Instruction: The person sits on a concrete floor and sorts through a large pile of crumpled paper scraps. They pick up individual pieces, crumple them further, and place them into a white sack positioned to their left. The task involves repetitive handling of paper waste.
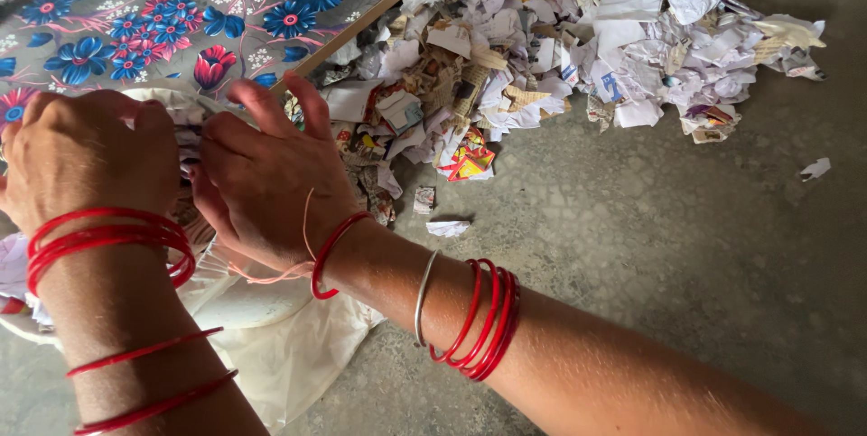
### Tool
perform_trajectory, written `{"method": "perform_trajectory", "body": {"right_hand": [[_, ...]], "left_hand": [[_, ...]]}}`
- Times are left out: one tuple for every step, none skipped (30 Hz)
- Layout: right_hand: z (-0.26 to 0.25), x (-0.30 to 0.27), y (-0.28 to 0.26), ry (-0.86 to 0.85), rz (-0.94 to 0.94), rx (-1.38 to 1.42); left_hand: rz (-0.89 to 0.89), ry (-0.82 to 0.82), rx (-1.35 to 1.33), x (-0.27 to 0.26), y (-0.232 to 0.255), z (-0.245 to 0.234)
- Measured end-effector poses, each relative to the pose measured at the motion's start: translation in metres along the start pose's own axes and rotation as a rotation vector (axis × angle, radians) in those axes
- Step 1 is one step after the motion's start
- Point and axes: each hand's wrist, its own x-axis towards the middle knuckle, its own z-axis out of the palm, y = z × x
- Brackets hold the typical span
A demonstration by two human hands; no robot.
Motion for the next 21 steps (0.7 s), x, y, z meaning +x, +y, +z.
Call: {"method": "perform_trajectory", "body": {"right_hand": [[0.0,0.0,0.0,0.001,0.003,0.011],[-0.001,0.0,0.001,0.001,0.008,0.022],[-0.002,0.0,0.001,-0.026,0.007,0.021],[-0.002,0.001,0.002,-0.054,0.007,0.021],[-0.003,0.002,0.002,-0.082,0.007,0.022],[-0.003,0.001,0.001,-0.063,-0.001,0.027],[-0.004,-0.001,0.0,-0.044,-0.008,0.033],[-0.004,-0.002,0.0,-0.025,-0.015,0.038],[-0.004,-0.003,-0.001,-0.021,-0.013,0.044],[-0.005,-0.004,-0.002,-0.018,-0.012,0.049],[-0.006,-0.005,-0.003,-0.016,-0.009,0.051],[-0.007,-0.005,-0.004,-0.013,-0.006,0.054],[-0.008,-0.005,-0.006,-0.013,-0.002,0.053],[-0.009,-0.005,-0.007,-0.012,0.002,0.052],[-0.011,-0.005,-0.007,-0.016,0.005,0.069],[-0.013,-0.004,-0.007,-0.021,0.008,0.086],[-0.014,-0.004,-0.007,-0.024,0.007,0.096],[-0.015,-0.004,-0.007,-0.026,0.006,0.105],[-0.016,-0.004,-0.007,-0.028,0.003,0.107],[-0.017,-0.005,-0.007,-0.029,0.0,0.109],[-0.019,-0.006,-0.006,-0.015,-0.009,0.123]], "left_hand": [[0.013,0.011,0.002,-0.001,0.001,-0.001],[0.016,0.022,-0.01,-0.003,0.003,-0.002],[0.018,0.034,-0.023,-0.007,0.004,-0.002],[0.021,0.044,-0.035,-0.008,0.006,-0.003],[0.036,0.052,-0.049,-0.009,0.007,-0.004],[0.05,0.06,-0.061,-0.009,0.008,-0.006],[0.064,0.067,-0.073,-0.01,0.008,-0.008],[0.063,0.067,-0.09,-0.011,0.009,-0.01],[0.061,0.066,-0.108,-0.011,0.01,-0.012],[0.06,0.066,-0.126,-0.012,0.01,-0.014],[0.028,0.046,-0.169,-0.011,0.012,-0.015],[-0.004,0.026,-0.21,-0.009,0.012,-0.016],[-0.036,0.006,-0.252,-0.009,0.013,-0.017],[0.039,0.058,-0.265,-0.01,0.013,-0.017],[0.114,0.11,-0.278,-0.012,0.012,-0.018],[0.147,0.132,-0.299,-0.013,0.011,-0.018],[0.181,0.154,-0.319,-0.013,0.011,-0.019],[0.172,0.147,-0.347,-0.014,0.01,-0.02],[0.174,0.164,-0.363,-0.014,0.011,-0.02],[0.176,0.181,-0.378,-0.014,0.012,-0.021],[0.187,0.222,-0.381,-0.014,0.014,-0.021]]}}
